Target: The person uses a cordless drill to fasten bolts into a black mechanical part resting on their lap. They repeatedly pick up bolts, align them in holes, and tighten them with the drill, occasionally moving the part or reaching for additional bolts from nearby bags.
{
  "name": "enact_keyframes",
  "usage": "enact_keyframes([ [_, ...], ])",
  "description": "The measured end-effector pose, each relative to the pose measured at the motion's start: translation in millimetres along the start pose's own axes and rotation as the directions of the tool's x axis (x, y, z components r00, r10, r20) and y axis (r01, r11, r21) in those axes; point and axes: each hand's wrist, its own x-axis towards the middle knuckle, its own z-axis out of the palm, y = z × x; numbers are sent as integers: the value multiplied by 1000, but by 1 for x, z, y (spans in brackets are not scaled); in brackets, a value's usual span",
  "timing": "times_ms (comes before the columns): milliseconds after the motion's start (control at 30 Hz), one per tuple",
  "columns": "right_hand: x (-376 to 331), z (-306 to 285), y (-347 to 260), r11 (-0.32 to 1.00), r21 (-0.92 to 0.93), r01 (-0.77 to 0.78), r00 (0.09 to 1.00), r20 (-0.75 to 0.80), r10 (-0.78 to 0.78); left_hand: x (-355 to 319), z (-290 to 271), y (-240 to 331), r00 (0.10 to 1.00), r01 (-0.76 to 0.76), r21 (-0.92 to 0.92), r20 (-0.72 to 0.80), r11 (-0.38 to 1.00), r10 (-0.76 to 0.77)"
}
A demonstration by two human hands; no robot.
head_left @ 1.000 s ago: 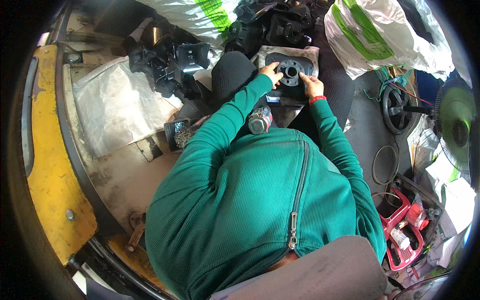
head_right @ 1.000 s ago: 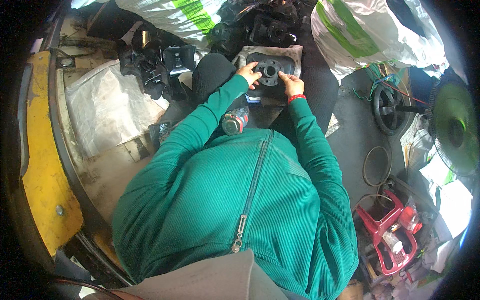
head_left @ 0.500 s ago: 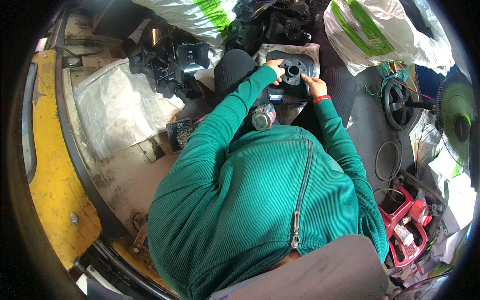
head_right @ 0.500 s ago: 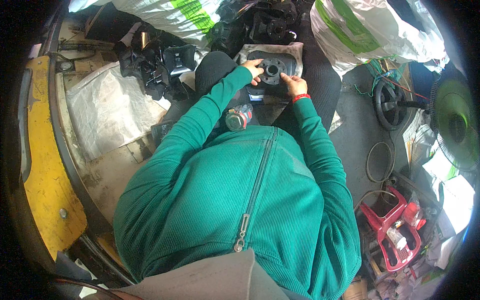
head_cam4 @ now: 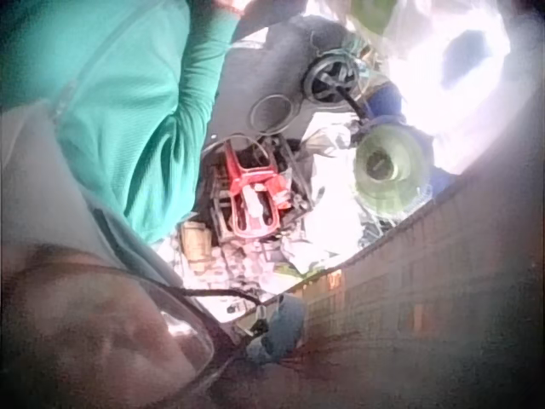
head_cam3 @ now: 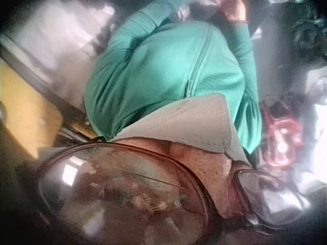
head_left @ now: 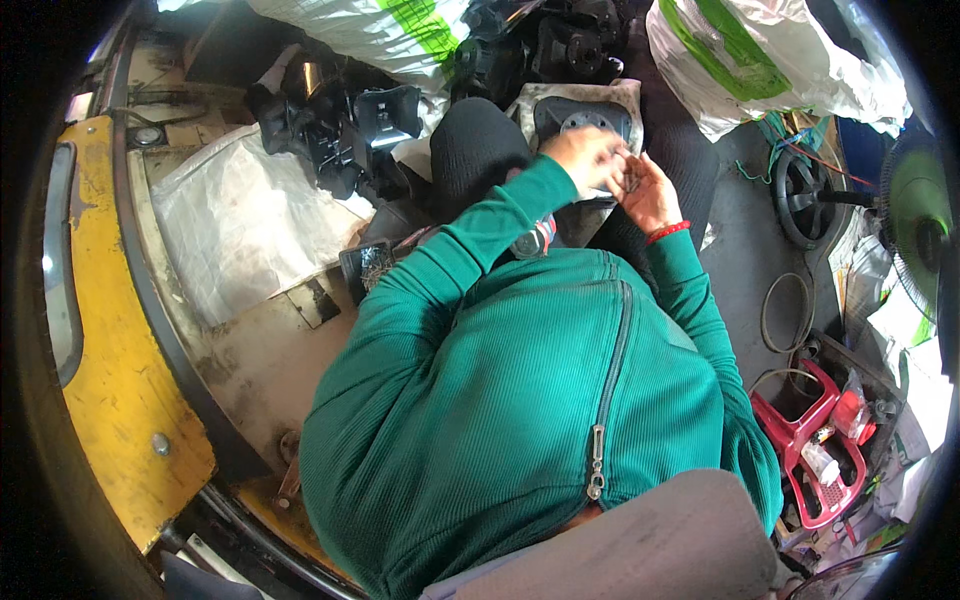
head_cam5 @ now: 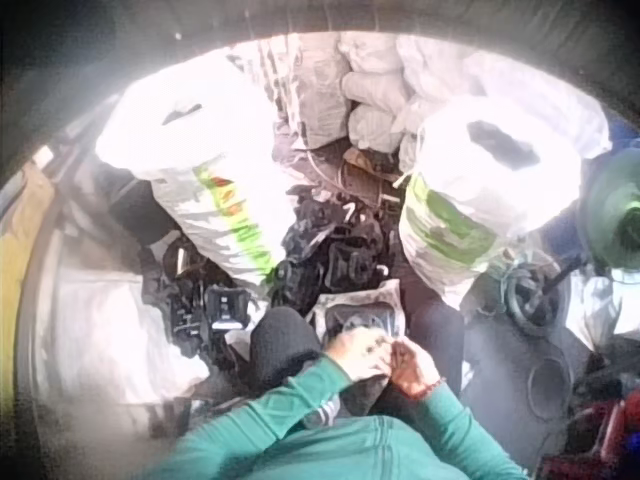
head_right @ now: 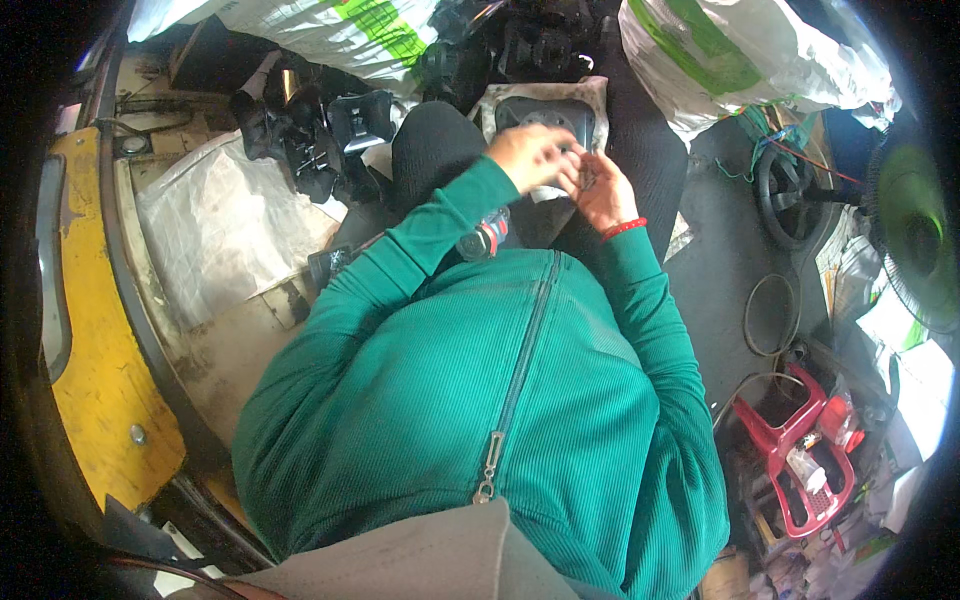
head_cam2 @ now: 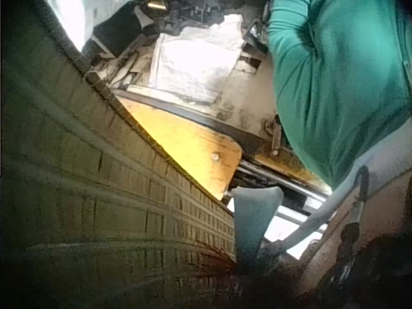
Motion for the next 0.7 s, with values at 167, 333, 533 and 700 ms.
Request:
enact_keyframes([
  [167, -7, 14, 29, 991, 21, -131, 990, 54, 130, -21, 35, 10, 974, -106, 269, 220, 957, 46],
  [333, 2, -16, 44, 966, 50, -254, 955, 171, 242, -23, 21, 3, 923, -140, 229, 384, 963, 42],
  [533, 0, 6, 40, 963, 106, -247, 955, 197, 224, -23, 13, 5, 928, -253, 283, 341, 925, 149],
  [700, 4, 3, 35, 972, 49, -231, 942, 262, 211, -26, -1, -14, 963, -232, 159, 173, 959, 204],
])
